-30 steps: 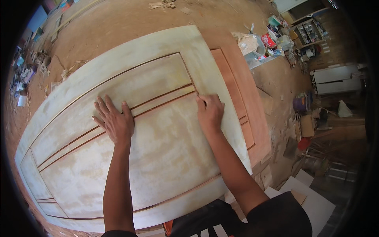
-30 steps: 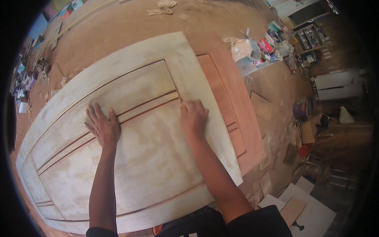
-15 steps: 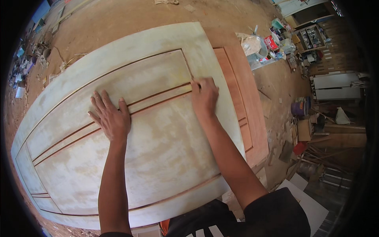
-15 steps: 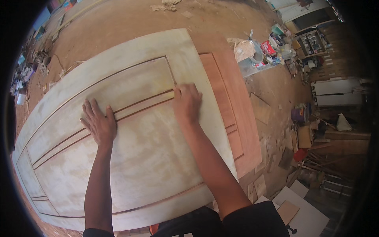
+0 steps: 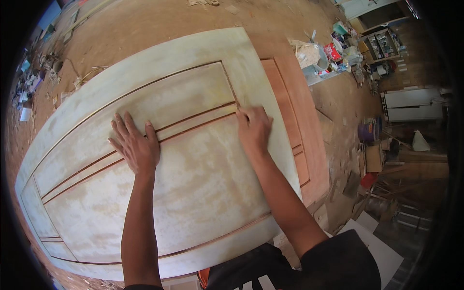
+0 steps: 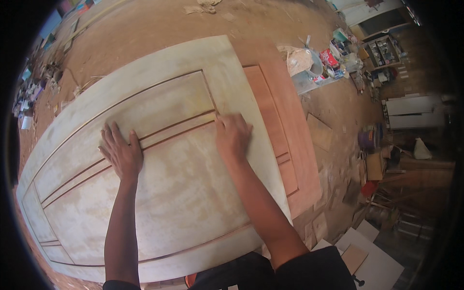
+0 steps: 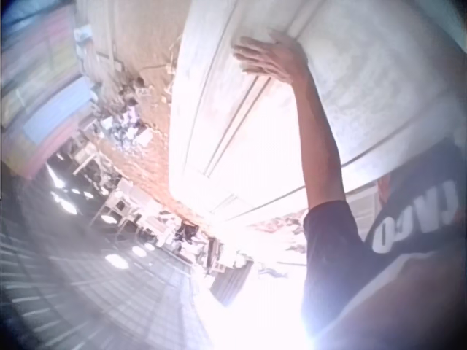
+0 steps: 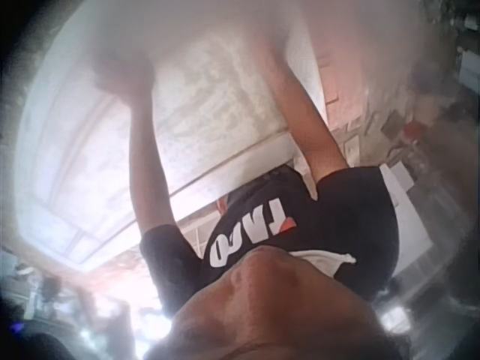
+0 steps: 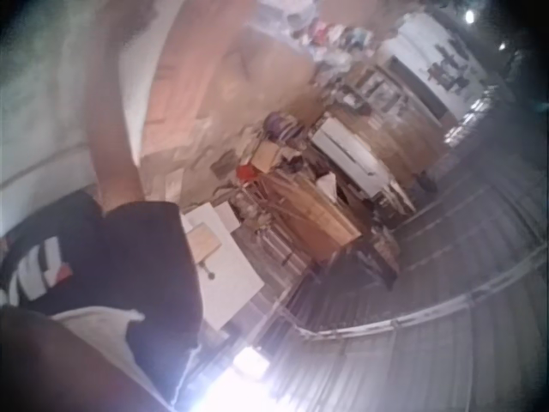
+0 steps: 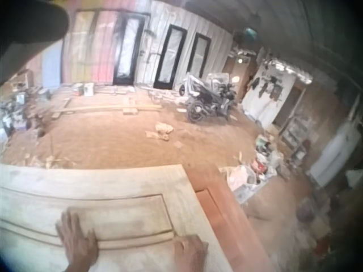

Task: The person uses a heat gun to dry the surface of a wooden door, then sands the grooves of the door by hand, and finally lifts and rotates the door to inspect its other side.

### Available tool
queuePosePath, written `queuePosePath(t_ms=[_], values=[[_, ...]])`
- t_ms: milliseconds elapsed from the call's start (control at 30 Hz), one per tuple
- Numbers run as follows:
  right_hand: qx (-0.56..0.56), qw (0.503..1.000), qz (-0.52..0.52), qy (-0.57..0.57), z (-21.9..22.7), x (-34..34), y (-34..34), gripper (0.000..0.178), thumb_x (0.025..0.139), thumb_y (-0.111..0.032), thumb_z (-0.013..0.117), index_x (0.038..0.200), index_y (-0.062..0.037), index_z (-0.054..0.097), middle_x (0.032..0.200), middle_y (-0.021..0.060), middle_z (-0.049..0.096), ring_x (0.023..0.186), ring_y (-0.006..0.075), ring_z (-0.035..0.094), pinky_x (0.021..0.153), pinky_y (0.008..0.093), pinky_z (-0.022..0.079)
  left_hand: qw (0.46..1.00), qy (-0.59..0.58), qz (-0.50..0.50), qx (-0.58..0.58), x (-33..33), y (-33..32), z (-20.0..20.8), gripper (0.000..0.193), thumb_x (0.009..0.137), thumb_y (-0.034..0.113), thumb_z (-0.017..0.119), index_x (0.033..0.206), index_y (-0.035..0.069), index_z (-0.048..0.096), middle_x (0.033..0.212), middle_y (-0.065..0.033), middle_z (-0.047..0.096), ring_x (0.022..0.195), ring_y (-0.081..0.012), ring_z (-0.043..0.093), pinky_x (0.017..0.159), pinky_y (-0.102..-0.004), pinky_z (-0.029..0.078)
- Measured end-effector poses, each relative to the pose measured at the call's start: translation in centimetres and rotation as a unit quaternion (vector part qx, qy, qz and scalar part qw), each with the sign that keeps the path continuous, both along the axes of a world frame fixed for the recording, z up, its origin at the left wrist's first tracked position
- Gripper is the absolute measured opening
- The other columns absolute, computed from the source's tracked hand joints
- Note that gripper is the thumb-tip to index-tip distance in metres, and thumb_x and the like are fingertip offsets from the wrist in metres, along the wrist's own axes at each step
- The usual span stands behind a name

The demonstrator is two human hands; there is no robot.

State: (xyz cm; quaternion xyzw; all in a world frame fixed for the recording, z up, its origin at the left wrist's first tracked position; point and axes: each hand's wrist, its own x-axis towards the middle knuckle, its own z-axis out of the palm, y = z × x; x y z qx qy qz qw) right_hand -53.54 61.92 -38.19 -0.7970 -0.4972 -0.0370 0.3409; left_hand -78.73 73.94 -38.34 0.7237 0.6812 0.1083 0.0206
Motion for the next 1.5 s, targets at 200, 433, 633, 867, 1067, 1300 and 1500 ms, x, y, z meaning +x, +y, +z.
queuePosePath(t_ms=[200, 433, 633, 867, 1067, 1300, 1500], values=[[-0.026, 0.998, -0.03, 0.042, 0.7, 1.4, 3.3, 0.004, 0.088, -0.011, 0.07, 0.092, -0.0093, 0.069, 0.092, 0.0058, 0.065, 0.092, 0.026, 0.061, 0.085, 0.0413, 0.04, 1.0, -0.026, -0.014, -0.008, 0.7, -0.1, 0.3, 0.065, 0.098, 0.039, 0.05, 0.152, 0.007, 0.035, 0.163, -0.0146, 0.025, 0.153, -0.0316, 0.017, 0.123, -0.0565, 0.008], [-0.069, 0.973, 0.2, -0.088, 4.4, 2.7, 4.4, 0.007, 0.084, -0.012, 0.074, 0.09, -0.0149, 0.075, 0.094, 0.0022, 0.063, 0.097, 0.0224, 0.058, 0.093, 0.0421, 0.038, 1.0, -0.014, -0.001, -0.01, 0.2, -0.2, 0.3, 0.065, 0.098, 0.04, 0.051, 0.152, 0.008, 0.034, 0.162, -0.0134, 0.026, 0.153, -0.0298, 0.016, 0.123, -0.0558, 0.008], [-0.056, 0.964, 0.249, -0.07, 2.7, 3.9, 4.4, 0.009, 0.079, -0.011, 0.076, 0.087, -0.0153, 0.074, 0.091, 0.0023, 0.062, 0.098, 0.0242, 0.057, 0.093, 0.0438, 0.039, 1.0, -0.02, -0.003, -0.004, 0.4, -0.2, 0.4, 0.064, 0.098, 0.039, 0.051, 0.151, 0.007, 0.034, 0.161, -0.0157, 0.027, 0.152, -0.0307, 0.017, 0.123, -0.0562, 0.009], [0.042, 0.922, 0.385, 0.02, 0.2, -5.3, 8.6, 0.011, 0.073, -0.008, 0.078, 0.081, -0.0117, 0.072, 0.083, 0.0048, 0.061, 0.088, 0.0274, 0.056, 0.084, 0.0405, 0.045, 0.999, -0.04, -0.009, 0.003, 0.4, 0.0, 0.0, 0.058, 0.099, 0.032, 0.048, 0.15, 0.006, 0.037, 0.161, -0.0157, 0.028, 0.152, -0.0311, 0.018, 0.122, -0.0568, 0.009], [-0.037, 0.962, 0.271, 0.018, 0.7, -2.6, 6.8, 0.011, 0.072, -0.011, 0.076, 0.082, -0.0111, 0.072, 0.083, 0.0061, 0.061, 0.09, 0.0278, 0.057, 0.085, 0.0414, 0.048, 1.0, -0.017, 0.002, 0.021, -0.3, 0.5, -0.1, 0.051, 0.102, 0.026, 0.042, 0.149, 0.005, 0.039, 0.159, -0.0156, 0.032, 0.152, -0.0319, 0.02, 0.122, -0.0561, 0.01], [0.033, 0.932, 0.358, 0.047, -0.1, -8.9, 8.9, 0.005, 0.075, -0.011, 0.069, 0.079, -0.0096, 0.072, 0.08, 0.0089, 0.06, 0.088, 0.0308, 0.058, 0.081, 0.0455, 0.047, 0.924, -0.38, -0.023, 0.034, -2.5, 0.2, -0.8, 0.045, 0.106, 0.021, 0.03, 0.143, 0.0, 0.046, 0.145, -0.0216, 0.051, 0.146, -0.0346, 0.033, 0.123, -0.0499, 0.012], [0.058, 0.941, 0.327, 0.066, -1.6, -10.6, 9.2, 0.006, 0.078, -0.014, 0.065, 0.075, -0.011, 0.07, 0.078, 0.0098, 0.058, 0.085, 0.031, 0.058, 0.08, 0.0442, 0.046, 0.853, -0.516, -0.033, 0.069, -1.7, 0.5, -1.5, 0.051, 0.109, 0.031, 0.03, 0.142, -0.004, 0.046, 0.137, -0.0211, 0.057, 0.136, -0.0319, 0.047, 0.119, -0.0428, 0.025]])
